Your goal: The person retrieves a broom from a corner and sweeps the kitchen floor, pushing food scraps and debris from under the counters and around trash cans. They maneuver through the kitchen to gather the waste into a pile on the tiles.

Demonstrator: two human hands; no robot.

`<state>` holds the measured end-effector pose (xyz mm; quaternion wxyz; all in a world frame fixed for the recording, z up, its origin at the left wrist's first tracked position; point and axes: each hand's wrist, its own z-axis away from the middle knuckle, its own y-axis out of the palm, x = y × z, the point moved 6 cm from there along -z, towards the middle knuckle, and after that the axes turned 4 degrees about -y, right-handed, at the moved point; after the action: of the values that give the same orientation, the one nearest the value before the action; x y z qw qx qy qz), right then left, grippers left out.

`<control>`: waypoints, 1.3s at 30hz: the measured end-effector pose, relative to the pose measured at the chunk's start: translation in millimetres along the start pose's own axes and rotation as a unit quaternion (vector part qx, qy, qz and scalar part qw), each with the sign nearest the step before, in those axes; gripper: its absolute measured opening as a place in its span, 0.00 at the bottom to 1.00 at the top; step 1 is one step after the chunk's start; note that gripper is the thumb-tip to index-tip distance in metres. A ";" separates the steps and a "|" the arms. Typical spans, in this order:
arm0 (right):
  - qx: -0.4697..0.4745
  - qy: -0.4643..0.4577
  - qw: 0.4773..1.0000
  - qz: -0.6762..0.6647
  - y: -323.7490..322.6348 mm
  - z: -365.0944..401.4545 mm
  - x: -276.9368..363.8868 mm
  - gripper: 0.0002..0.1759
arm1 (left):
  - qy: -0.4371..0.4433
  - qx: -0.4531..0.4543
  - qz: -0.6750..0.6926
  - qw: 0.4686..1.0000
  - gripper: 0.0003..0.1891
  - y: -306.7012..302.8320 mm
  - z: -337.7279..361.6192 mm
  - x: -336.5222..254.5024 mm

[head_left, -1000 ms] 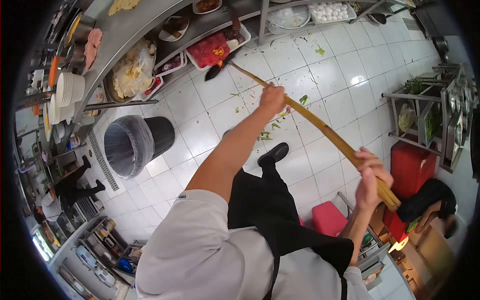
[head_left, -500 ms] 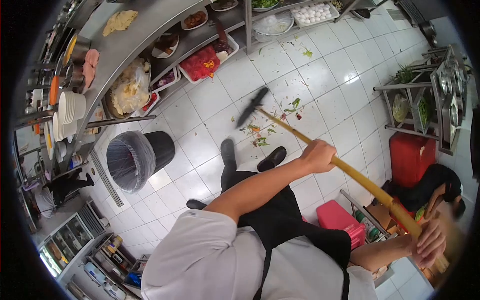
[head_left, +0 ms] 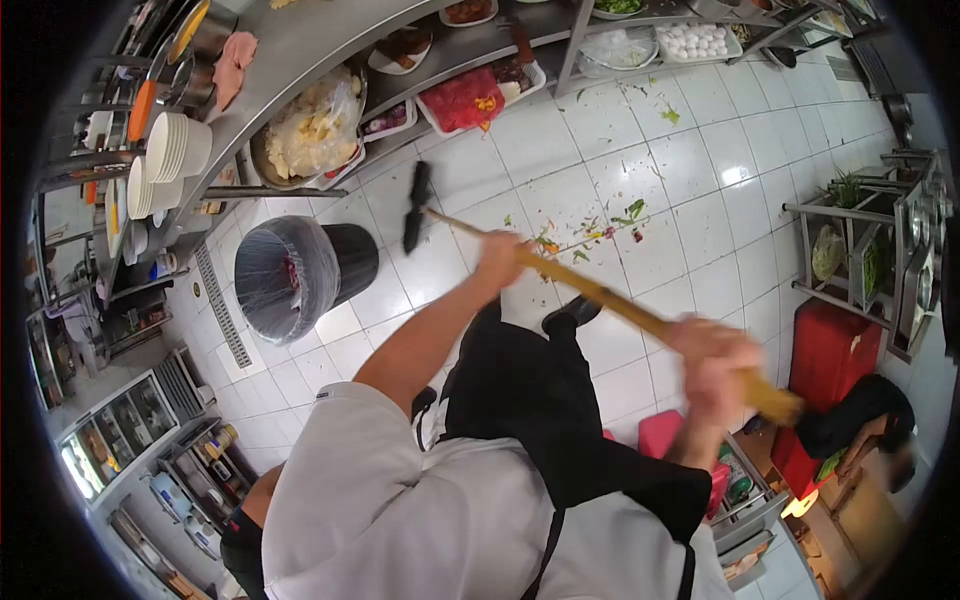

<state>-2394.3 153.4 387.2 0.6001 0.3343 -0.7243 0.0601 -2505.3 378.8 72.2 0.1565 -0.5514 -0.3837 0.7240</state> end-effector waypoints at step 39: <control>-0.015 -0.114 0.993 0.017 65.6 -46.9 57.8 0.14 | 0.107 0.048 0.159 0.980 0.05 -22.5 -32.7 -108.4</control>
<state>-2395.2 202.9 473.2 0.5179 0.3175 -0.7941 0.0207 -2442.5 335.7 158.9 0.1053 -0.6716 -0.2369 0.6941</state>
